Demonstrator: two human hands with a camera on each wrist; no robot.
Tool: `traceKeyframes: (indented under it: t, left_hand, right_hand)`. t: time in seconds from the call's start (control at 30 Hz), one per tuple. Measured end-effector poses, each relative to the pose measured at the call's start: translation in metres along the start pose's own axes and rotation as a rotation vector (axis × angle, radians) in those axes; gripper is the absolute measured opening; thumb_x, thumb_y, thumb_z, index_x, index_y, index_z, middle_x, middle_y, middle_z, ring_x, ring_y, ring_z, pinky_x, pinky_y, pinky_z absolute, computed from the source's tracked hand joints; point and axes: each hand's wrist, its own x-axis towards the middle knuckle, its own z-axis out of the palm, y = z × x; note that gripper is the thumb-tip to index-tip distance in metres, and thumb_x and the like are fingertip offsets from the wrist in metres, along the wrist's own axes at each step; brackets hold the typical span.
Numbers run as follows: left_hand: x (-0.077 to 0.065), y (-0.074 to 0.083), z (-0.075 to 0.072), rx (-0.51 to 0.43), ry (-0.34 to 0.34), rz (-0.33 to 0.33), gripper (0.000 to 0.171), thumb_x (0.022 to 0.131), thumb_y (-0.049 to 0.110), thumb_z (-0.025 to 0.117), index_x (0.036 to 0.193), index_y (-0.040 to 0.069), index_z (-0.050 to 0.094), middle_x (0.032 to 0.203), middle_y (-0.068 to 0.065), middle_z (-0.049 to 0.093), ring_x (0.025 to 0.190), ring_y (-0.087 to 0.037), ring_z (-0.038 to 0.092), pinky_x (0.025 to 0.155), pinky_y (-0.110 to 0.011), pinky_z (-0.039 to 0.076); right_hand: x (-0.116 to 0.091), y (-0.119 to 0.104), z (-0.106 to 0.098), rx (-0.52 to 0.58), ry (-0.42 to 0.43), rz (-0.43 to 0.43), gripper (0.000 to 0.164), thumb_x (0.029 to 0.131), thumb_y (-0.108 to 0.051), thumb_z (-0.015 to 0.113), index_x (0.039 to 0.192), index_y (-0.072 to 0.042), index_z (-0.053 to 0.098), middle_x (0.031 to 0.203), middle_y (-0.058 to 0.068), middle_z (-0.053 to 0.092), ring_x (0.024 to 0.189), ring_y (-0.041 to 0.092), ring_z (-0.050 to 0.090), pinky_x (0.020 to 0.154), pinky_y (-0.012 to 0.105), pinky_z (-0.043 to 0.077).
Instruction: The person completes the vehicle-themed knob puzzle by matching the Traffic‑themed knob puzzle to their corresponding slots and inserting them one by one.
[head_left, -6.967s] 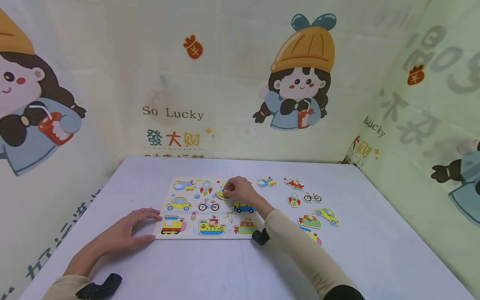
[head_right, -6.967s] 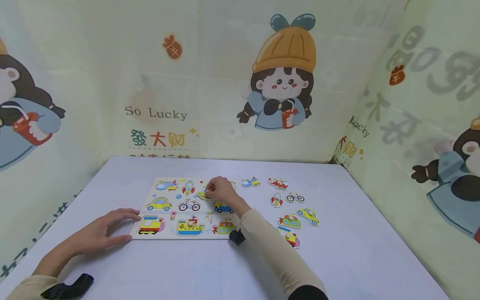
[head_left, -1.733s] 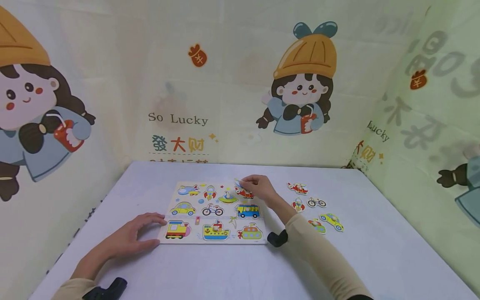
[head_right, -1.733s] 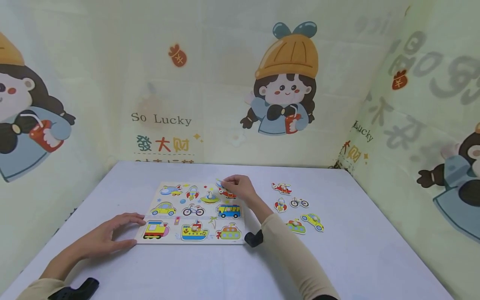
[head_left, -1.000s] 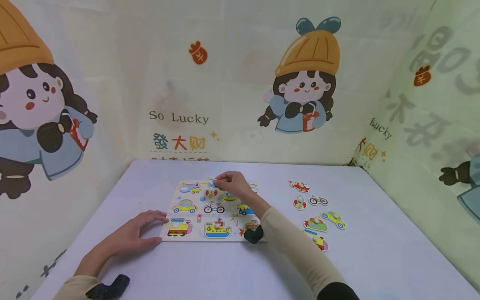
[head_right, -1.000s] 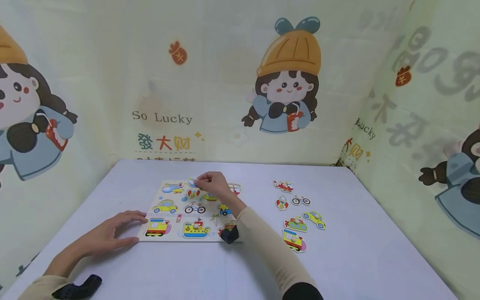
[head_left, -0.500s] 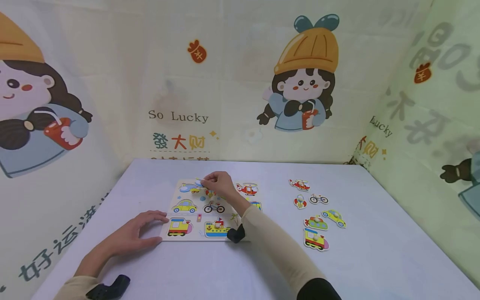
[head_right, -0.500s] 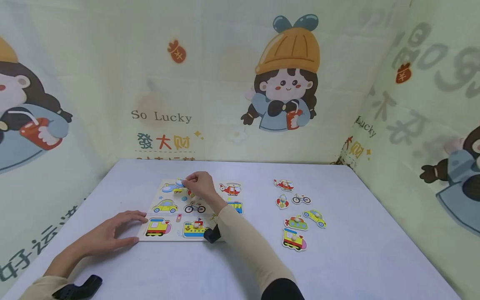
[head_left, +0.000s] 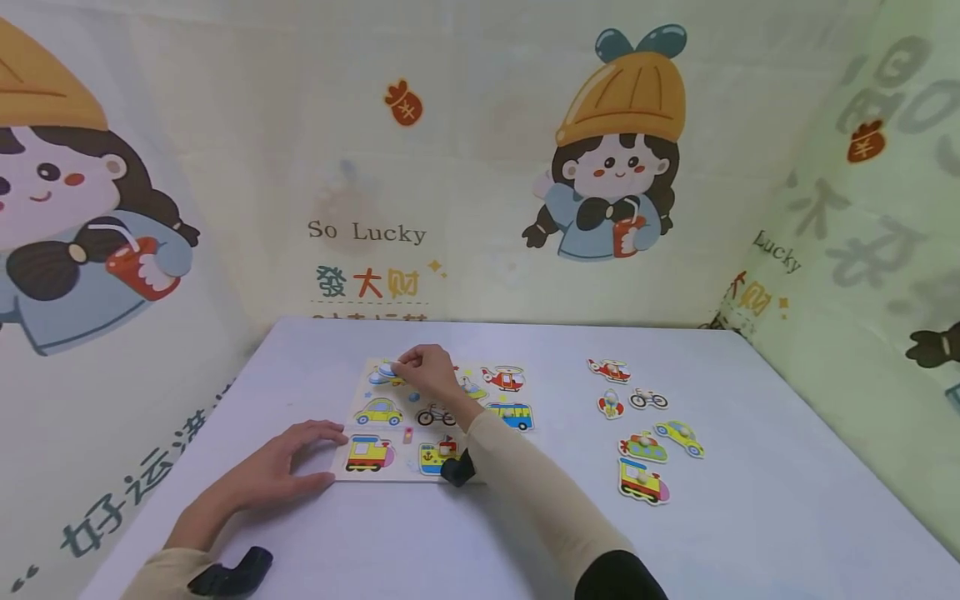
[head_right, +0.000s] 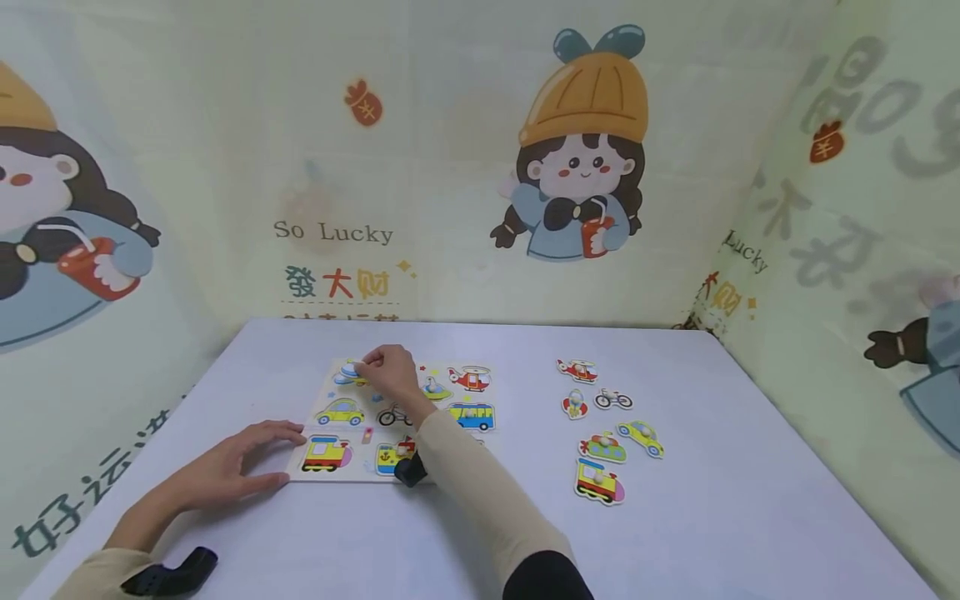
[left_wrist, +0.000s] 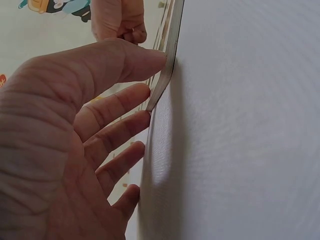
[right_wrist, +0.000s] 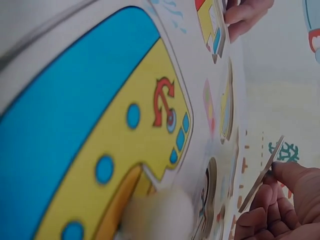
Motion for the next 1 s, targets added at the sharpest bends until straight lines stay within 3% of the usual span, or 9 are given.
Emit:
traceKeyframes:
  t: [0.17,0.53,0.87,1.0]
  left_hand:
    - [0.002,0.0,0.002,-0.006,-0.002,-0.002,0.046,0.088,0.037,0.08,0.129,0.023,0.065,0.144,-0.012,0.057,0.139,-0.046,0.043,0.109,-0.071,0.037]
    - [0.002,0.0,0.005,-0.008,-0.001,-0.003,0.045,0.087,0.036,0.08,0.128,0.024,0.065,0.144,-0.01,0.057,0.139,-0.044,0.044,0.111,-0.069,0.037]
    - [0.001,0.003,0.002,0.008,-0.003,-0.026,0.046,0.087,0.034,0.08,0.129,0.023,0.065,0.145,-0.011,0.056,0.14,-0.044,0.043,0.111,-0.069,0.036]
    - [0.001,0.003,0.003,0.015,0.0,-0.032,0.046,0.087,0.034,0.081,0.129,0.023,0.065,0.145,-0.011,0.056,0.14,-0.044,0.043,0.11,-0.07,0.037]
  right_hand:
    - [0.004,-0.001,0.007,-0.046,0.015,-0.025,0.019,0.095,-0.026,0.074,0.099,-0.007,0.074,0.082,-0.001,0.067,0.068,0.009,0.054,0.061,0.02,0.045]
    - [0.009,-0.011,0.019,-0.189,0.026,0.055,0.017,0.096,-0.027,0.072,0.094,-0.011,0.072,0.081,-0.003,0.061,0.074,0.011,0.053,0.061,0.023,0.041]
    - [0.013,-0.013,0.023,-0.279,0.021,0.037,0.017,0.096,-0.026,0.073,0.091,-0.01,0.073,0.08,-0.003,0.062,0.07,0.011,0.053,0.058,0.023,0.04]
    - [0.013,-0.013,0.023,-0.296,0.004,0.036,0.016,0.096,-0.025,0.072,0.093,-0.01,0.074,0.084,-0.003,0.064,0.074,0.011,0.054,0.062,0.024,0.043]
